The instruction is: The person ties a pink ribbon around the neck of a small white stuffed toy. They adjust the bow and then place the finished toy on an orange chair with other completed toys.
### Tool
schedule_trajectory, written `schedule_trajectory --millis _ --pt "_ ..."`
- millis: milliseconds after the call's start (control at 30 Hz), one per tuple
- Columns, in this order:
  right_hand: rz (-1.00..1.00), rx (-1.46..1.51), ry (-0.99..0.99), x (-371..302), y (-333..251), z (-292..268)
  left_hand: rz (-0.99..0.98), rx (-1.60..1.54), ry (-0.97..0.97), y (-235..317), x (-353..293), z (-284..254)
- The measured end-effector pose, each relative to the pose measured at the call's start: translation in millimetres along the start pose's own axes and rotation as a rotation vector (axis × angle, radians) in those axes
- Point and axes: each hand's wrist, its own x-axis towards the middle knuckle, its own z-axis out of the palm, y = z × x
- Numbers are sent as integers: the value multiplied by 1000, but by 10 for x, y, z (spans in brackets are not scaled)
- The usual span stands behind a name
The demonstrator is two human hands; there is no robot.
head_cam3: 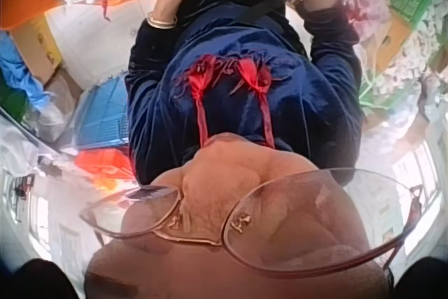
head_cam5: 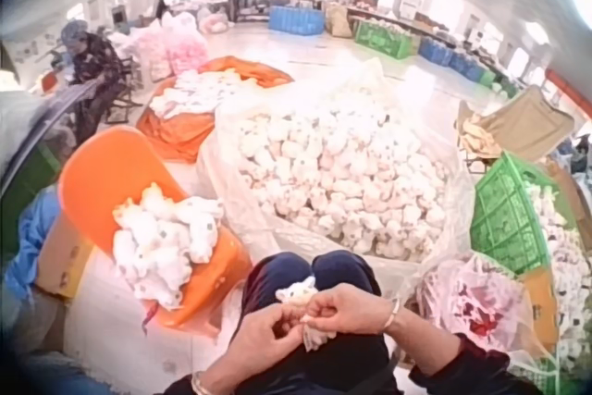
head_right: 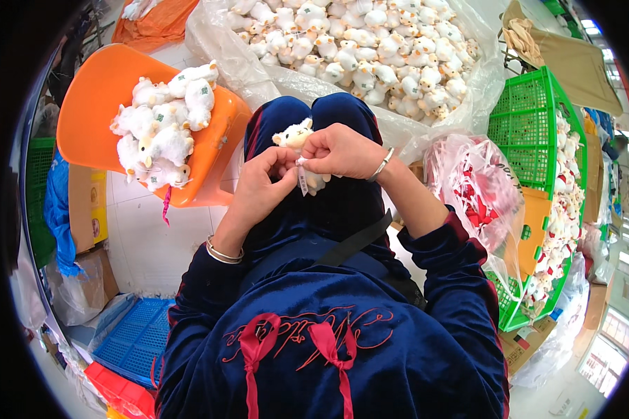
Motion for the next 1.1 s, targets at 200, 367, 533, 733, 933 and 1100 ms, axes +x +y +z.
schedule_trajectory --millis 200,367,533,733,933,1100 --pt "-30 -45 33 -6 43 36 -49 59 34 -10 -21 12" --pt "-80 -113 83 -49 55 97 -49 32 -28 -60 69 -54" --pt "-67 -153 73 -62 74 93 -60 157 -120 54 121 -114" --pt "-93 -162 9 -43 91 25 44 306 -131 121 126 -124" --pt "-80 -82 24 -41 95 43 146 487 -78 141 130 -75" --pt "-24 51 142 -48 109 102 359 641 145 55 109 103"
